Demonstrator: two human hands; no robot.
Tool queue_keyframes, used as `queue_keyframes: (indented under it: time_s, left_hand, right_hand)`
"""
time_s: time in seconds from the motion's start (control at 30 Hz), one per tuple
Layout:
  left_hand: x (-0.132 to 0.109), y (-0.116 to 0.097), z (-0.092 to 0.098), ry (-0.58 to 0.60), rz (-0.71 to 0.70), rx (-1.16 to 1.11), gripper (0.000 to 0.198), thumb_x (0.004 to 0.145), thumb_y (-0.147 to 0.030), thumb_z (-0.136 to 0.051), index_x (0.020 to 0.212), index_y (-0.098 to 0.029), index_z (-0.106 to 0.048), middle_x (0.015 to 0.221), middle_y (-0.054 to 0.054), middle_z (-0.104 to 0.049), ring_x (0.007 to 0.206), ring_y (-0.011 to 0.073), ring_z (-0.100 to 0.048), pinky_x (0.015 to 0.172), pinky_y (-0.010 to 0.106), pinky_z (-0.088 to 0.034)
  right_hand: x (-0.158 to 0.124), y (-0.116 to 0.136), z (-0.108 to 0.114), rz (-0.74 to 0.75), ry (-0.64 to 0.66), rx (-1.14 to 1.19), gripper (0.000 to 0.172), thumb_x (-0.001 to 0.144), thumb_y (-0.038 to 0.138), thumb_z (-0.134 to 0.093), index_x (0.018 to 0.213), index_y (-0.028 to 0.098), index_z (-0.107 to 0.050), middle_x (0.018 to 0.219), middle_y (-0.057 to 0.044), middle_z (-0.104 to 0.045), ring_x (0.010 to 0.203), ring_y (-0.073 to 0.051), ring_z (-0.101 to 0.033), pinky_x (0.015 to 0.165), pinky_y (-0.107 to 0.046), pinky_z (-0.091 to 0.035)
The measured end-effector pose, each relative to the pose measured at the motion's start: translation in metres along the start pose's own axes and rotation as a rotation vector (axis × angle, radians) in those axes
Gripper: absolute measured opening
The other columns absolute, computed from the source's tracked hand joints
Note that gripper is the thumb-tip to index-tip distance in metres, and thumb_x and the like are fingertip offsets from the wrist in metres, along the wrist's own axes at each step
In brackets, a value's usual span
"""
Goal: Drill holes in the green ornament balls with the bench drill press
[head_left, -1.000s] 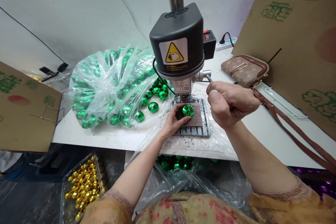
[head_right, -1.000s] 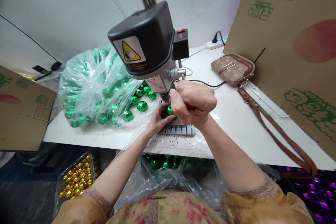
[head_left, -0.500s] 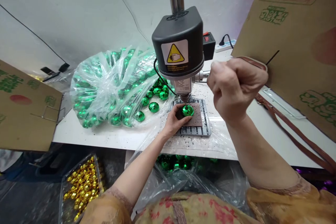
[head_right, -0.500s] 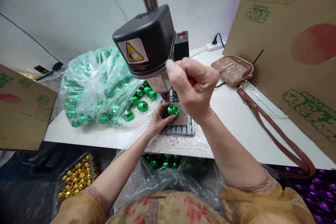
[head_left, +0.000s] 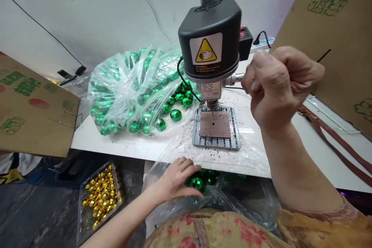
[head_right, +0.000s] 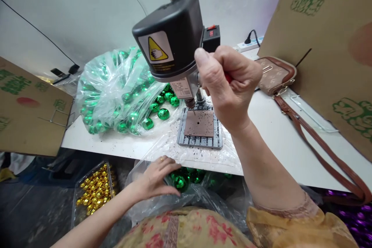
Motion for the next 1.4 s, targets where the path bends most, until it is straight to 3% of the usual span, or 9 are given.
queue_keyframes:
  time_s: [0.2, 0.37, 0.43, 0.53, 0.63, 0.8, 0.9, 1.1, 1.4]
  left_hand:
    - [0.045, 0.112, 0.044, -0.483, 0.563, 0.1, 0.024, 0.1, -0.034, -0.058, 0.119, -0.02, -0.064, 0.105, 0.01, -0.068, 0.088, 0.0219, -0.065, 0.079, 0.034, -0.052]
    - [0.085, 0.171, 0.037, -0.284, 0.756, 0.142, 0.039, 0.09, -0.028, -0.07, 0.129, -0.022, -0.064, 0.108, 0.011, -0.062, 0.102, 0.0305, -0.066, 0.091, 0.042, -0.053]
    - [0.088, 0.173, 0.033, -0.263, 0.726, 0.12, 0.039, 0.082, -0.02, -0.075, 0.121, -0.024, -0.068, 0.109, 0.009, -0.058, 0.1, 0.0284, -0.066, 0.09, 0.042, -0.054]
    - [0.087, 0.161, 0.035, -0.438, 0.666, -0.067, 0.034, 0.083, -0.021, -0.071, 0.116, -0.025, -0.069, 0.121, 0.008, -0.053, 0.096, 0.0209, -0.065, 0.085, 0.036, -0.057]
    - [0.094, 0.14, 0.031, -0.543, 0.574, -0.541, 0.03, 0.092, -0.037, -0.064, 0.119, -0.025, -0.067, 0.129, 0.008, -0.054, 0.092, 0.016, -0.065, 0.076, 0.03, -0.06]
    - [0.117, 0.108, 0.003, -0.457, 0.602, -1.206, 0.057, 0.084, -0.049, -0.075, 0.132, -0.023, -0.057, 0.113, 0.007, -0.069, 0.074, 0.0135, -0.069, 0.066, 0.027, -0.059]
    - [0.126, 0.1, -0.008, -0.399, 0.612, -1.208, 0.075, 0.071, -0.042, -0.088, 0.136, -0.02, -0.056, 0.106, 0.006, -0.072, 0.063, 0.0107, -0.067, 0.056, 0.023, -0.053]
    - [0.13, 0.106, -0.021, -0.363, 0.656, -1.073, 0.074, 0.076, -0.057, -0.082, 0.134, -0.016, -0.061, 0.077, -0.001, -0.067, 0.049, 0.006, -0.052, 0.041, 0.019, -0.035]
    - [0.131, 0.11, -0.026, -0.322, 0.577, -0.947, 0.071, 0.075, -0.056, -0.083, 0.131, -0.018, -0.064, 0.108, 0.008, -0.075, 0.087, 0.0178, -0.069, 0.07, 0.027, -0.056]
  right_hand:
    - [-0.004, -0.002, 0.004, 0.023, -0.029, -0.035, 0.051, 0.085, 0.04, -0.076, 0.052, 0.023, -0.042, 0.045, 0.005, -0.037, 0.041, -0.009, -0.035, 0.042, -0.034, -0.024]
    - [-0.004, -0.003, 0.003, 0.016, 0.001, -0.036, 0.048, 0.087, 0.035, -0.074, 0.052, 0.022, -0.044, 0.044, 0.005, -0.037, 0.04, -0.009, -0.035, 0.042, -0.034, -0.026]
    - [-0.004, -0.003, 0.002, 0.029, 0.006, -0.022, 0.049, 0.088, 0.033, -0.072, 0.052, 0.021, -0.042, 0.045, 0.005, -0.037, 0.04, -0.007, -0.033, 0.042, -0.032, -0.025]
    - [-0.004, -0.003, 0.001, 0.078, 0.01, 0.023, 0.051, 0.09, 0.029, -0.07, 0.053, 0.02, -0.037, 0.046, 0.006, -0.033, 0.039, -0.004, -0.029, 0.041, -0.029, -0.021]
    - [-0.005, -0.004, 0.0, 0.074, 0.013, 0.031, 0.053, 0.092, 0.031, -0.069, 0.054, 0.02, -0.033, 0.048, 0.006, -0.029, 0.041, -0.003, -0.028, 0.043, -0.027, -0.02]
    - [-0.006, -0.001, -0.001, 0.035, 0.013, 0.01, 0.054, 0.09, 0.035, -0.07, 0.055, 0.021, -0.031, 0.048, 0.005, -0.025, 0.042, -0.006, -0.027, 0.045, -0.031, -0.021]
    - [-0.007, -0.002, 0.001, 0.013, -0.001, -0.031, 0.056, 0.087, 0.042, -0.071, 0.054, 0.022, -0.031, 0.047, 0.004, -0.026, 0.041, -0.01, -0.028, 0.044, -0.034, -0.023]
    - [-0.008, -0.012, 0.003, 0.012, 0.008, -0.124, 0.055, 0.088, 0.054, -0.065, 0.054, 0.025, -0.033, 0.046, 0.003, -0.026, 0.043, -0.014, -0.029, 0.043, -0.038, -0.026]
    - [-0.008, -0.005, 0.001, 0.029, 0.003, -0.062, 0.055, 0.089, 0.044, -0.068, 0.054, 0.023, -0.031, 0.047, 0.004, -0.029, 0.043, -0.012, -0.029, 0.044, -0.036, -0.028]
Point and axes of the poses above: each hand's wrist, its own x-axis towards the middle knuckle, its own z-axis out of the back of the hand, y = z × x, the point moved 5 cm from there along x, towards the middle knuckle
